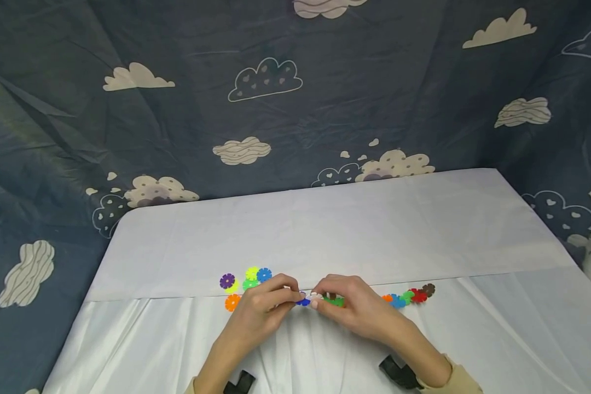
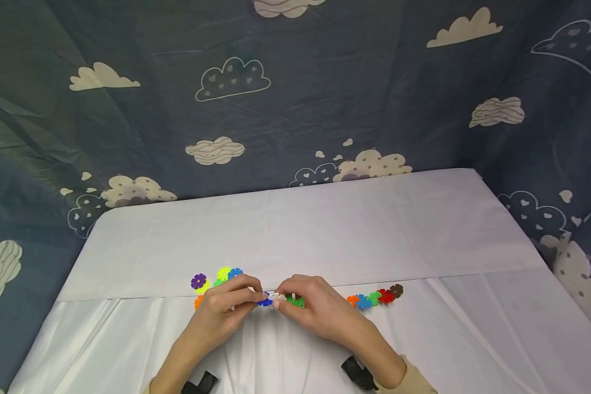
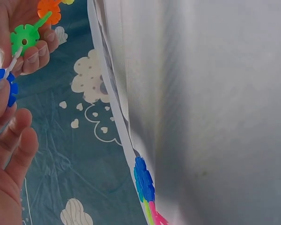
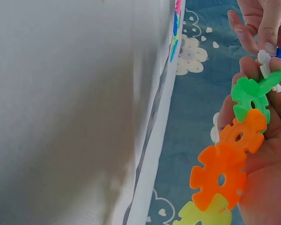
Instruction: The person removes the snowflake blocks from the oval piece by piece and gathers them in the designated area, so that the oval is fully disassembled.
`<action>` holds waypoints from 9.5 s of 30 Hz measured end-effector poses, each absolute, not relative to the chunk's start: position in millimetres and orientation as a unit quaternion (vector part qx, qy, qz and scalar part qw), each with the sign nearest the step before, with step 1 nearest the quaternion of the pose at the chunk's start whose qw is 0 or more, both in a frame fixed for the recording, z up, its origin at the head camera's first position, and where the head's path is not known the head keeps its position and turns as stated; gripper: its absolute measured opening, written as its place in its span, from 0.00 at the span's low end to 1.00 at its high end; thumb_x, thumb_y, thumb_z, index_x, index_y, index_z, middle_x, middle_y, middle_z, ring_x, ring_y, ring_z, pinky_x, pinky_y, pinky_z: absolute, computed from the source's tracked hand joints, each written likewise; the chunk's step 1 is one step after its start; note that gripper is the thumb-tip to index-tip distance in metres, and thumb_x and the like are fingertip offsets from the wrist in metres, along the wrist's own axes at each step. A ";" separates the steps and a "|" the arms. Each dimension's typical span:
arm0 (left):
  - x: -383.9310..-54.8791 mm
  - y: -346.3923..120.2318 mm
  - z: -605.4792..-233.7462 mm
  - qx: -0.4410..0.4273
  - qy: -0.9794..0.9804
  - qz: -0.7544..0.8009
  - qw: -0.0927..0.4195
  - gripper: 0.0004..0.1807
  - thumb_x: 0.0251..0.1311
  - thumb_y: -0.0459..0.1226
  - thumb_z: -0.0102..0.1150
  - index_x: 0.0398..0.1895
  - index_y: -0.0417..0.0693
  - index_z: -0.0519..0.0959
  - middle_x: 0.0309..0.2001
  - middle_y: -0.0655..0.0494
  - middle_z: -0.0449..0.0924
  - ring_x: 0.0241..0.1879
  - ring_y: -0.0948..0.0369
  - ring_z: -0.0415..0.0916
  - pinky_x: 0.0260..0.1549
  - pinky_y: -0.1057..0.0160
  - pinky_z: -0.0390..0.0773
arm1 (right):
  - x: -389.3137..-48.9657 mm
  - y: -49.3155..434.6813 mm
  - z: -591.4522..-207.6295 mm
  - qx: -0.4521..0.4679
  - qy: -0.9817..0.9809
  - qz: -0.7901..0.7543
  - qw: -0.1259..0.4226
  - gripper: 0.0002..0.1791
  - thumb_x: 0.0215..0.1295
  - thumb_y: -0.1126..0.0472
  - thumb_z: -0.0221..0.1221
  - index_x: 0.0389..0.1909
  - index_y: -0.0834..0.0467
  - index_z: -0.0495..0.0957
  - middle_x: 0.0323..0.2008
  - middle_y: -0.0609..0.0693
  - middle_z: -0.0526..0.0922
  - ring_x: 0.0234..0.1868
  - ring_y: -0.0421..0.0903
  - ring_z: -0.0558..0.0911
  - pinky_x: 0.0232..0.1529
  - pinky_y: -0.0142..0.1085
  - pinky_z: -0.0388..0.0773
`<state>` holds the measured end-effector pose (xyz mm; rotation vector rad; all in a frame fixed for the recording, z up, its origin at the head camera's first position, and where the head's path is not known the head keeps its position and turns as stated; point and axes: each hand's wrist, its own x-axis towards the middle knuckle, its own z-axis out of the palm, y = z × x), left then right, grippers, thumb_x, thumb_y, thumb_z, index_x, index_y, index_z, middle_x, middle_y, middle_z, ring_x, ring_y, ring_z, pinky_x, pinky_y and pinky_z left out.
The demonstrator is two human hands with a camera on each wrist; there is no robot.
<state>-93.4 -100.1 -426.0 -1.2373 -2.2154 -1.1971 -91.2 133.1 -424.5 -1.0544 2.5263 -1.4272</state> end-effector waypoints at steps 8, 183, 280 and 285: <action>-93.4 -100.4 -426.3 -0.435 -0.776 -0.423 0.172 0.14 0.73 0.35 0.51 0.32 0.44 0.85 0.37 0.57 0.79 0.30 0.65 0.75 0.33 0.77 0.76 | -90.6 132.0 -424.0 -0.341 0.821 -0.457 0.016 0.05 0.72 0.53 0.58 0.35 0.43 0.80 0.33 0.34 0.78 0.31 0.35 0.73 0.30 0.31 0.73; -86.7 -99.3 -415.2 -0.134 -0.741 -0.605 -0.260 0.16 0.70 0.35 0.52 0.28 0.27 0.73 0.19 0.51 0.75 0.15 0.59 0.64 0.13 0.67 0.66 | -83.2 123.1 -426.2 -0.389 0.860 -0.325 -0.055 0.05 0.65 0.64 0.61 0.34 0.50 0.82 0.31 0.33 0.73 0.32 0.32 0.70 0.33 0.24 0.70; -78.0 -81.9 -426.7 -0.341 -0.863 -0.357 0.110 0.07 0.58 0.31 0.68 0.36 0.51 0.82 0.35 0.66 0.78 0.30 0.70 0.74 0.30 0.76 0.74 | -82.2 126.0 -422.0 -0.306 0.862 -0.403 0.025 0.09 0.68 0.54 0.62 0.47 0.44 0.77 0.44 0.31 0.78 0.43 0.33 0.77 0.45 0.35 0.76; -83.5 -90.7 -427.8 -0.357 -0.839 -0.399 0.095 0.06 0.58 0.33 0.69 0.34 0.54 0.82 0.35 0.70 0.77 0.31 0.72 0.72 0.28 0.70 0.76 | -83.3 126.8 -420.8 -0.306 0.857 -0.412 0.043 0.12 0.69 0.45 0.58 0.50 0.43 0.77 0.45 0.31 0.78 0.44 0.33 0.77 0.47 0.37 0.76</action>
